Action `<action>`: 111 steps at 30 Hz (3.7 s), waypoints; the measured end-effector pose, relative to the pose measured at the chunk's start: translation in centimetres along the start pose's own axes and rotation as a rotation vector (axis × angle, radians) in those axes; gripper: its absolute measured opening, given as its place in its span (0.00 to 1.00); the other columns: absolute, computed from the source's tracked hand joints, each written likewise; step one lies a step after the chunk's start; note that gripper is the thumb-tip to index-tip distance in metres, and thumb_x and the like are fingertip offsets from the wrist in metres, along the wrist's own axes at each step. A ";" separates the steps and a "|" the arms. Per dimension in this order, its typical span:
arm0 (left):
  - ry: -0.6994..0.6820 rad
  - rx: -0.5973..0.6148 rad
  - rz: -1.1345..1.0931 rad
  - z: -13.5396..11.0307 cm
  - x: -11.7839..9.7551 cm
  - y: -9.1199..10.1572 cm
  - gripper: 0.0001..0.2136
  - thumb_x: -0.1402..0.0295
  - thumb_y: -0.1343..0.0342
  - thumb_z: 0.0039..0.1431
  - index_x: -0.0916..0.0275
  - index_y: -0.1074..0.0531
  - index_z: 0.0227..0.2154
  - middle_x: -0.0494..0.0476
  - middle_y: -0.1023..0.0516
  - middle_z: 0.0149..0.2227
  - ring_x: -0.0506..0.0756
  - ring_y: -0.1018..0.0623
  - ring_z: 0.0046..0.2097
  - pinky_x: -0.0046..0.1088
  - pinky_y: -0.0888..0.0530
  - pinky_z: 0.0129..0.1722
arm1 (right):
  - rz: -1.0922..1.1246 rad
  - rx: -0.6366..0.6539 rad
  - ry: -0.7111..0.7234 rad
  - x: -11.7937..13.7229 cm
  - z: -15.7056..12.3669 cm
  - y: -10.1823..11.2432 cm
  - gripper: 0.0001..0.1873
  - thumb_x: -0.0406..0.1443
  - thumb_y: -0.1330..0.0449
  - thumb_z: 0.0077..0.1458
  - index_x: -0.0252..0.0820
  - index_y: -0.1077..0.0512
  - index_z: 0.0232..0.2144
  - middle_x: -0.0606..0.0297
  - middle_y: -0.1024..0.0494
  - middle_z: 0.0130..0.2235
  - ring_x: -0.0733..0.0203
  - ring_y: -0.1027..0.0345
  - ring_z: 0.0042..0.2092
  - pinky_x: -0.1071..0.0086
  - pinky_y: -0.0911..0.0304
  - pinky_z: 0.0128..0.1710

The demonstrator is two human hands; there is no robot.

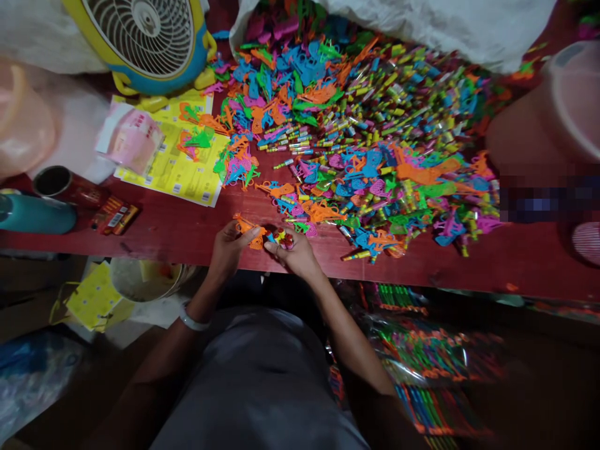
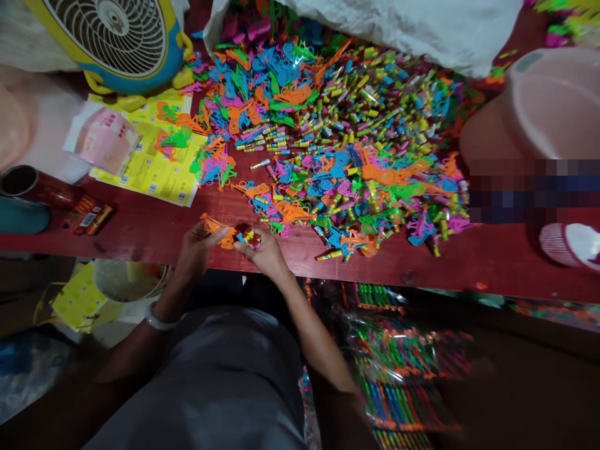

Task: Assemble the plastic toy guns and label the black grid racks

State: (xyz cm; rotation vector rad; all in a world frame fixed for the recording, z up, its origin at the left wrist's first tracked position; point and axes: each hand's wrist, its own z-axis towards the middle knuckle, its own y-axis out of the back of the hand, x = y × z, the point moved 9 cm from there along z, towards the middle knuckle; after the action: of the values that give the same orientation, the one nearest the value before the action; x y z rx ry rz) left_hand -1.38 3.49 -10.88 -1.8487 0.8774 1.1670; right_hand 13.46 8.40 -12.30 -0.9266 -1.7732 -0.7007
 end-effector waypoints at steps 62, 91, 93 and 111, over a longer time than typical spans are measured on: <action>-0.550 0.281 1.050 6.3 1.3 -12.2 0.24 0.64 0.46 0.68 0.54 0.34 0.66 0.67 0.48 0.75 0.70 0.39 0.72 0.56 0.39 0.69 | -0.913 -1.103 0.454 12.4 0.7 25.2 0.13 0.42 0.39 0.56 0.41 0.21 0.40 0.55 0.28 0.42 0.52 0.31 0.42 0.56 0.30 0.45; -0.196 -0.233 0.350 7.9 -2.5 7.1 0.07 0.67 0.33 0.50 0.61 0.26 0.30 0.46 0.28 0.28 0.50 0.29 0.33 0.27 0.32 0.38 | -1.149 -0.193 0.274 9.5 11.8 4.3 0.17 0.39 0.39 0.64 0.43 0.22 0.52 0.54 0.17 0.51 0.50 0.23 0.50 0.65 0.32 0.48; -0.171 -0.204 0.291 6.8 -1.8 7.5 0.08 0.63 0.34 0.51 0.62 0.24 0.28 0.48 0.26 0.29 0.51 0.27 0.35 0.26 0.31 0.39 | -1.125 -0.049 0.314 8.4 10.5 3.3 0.14 0.37 0.37 0.62 0.44 0.21 0.50 0.56 0.17 0.50 0.51 0.22 0.49 0.66 0.32 0.47; -0.074 -0.172 0.381 4.0 -0.4 6.5 0.15 0.56 0.37 0.54 0.61 0.18 0.37 0.53 0.19 0.33 0.53 0.25 0.35 0.28 0.30 0.37 | -0.984 -0.270 0.218 5.3 9.1 2.2 0.16 0.36 0.37 0.62 0.43 0.22 0.52 0.52 0.19 0.51 0.50 0.23 0.48 0.61 0.31 0.48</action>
State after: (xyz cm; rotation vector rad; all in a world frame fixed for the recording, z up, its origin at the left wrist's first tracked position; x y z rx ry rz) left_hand -8.62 4.02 -13.18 -1.8066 1.1510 1.5765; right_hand 9.59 18.26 -10.50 -0.0542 -1.9070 -1.6163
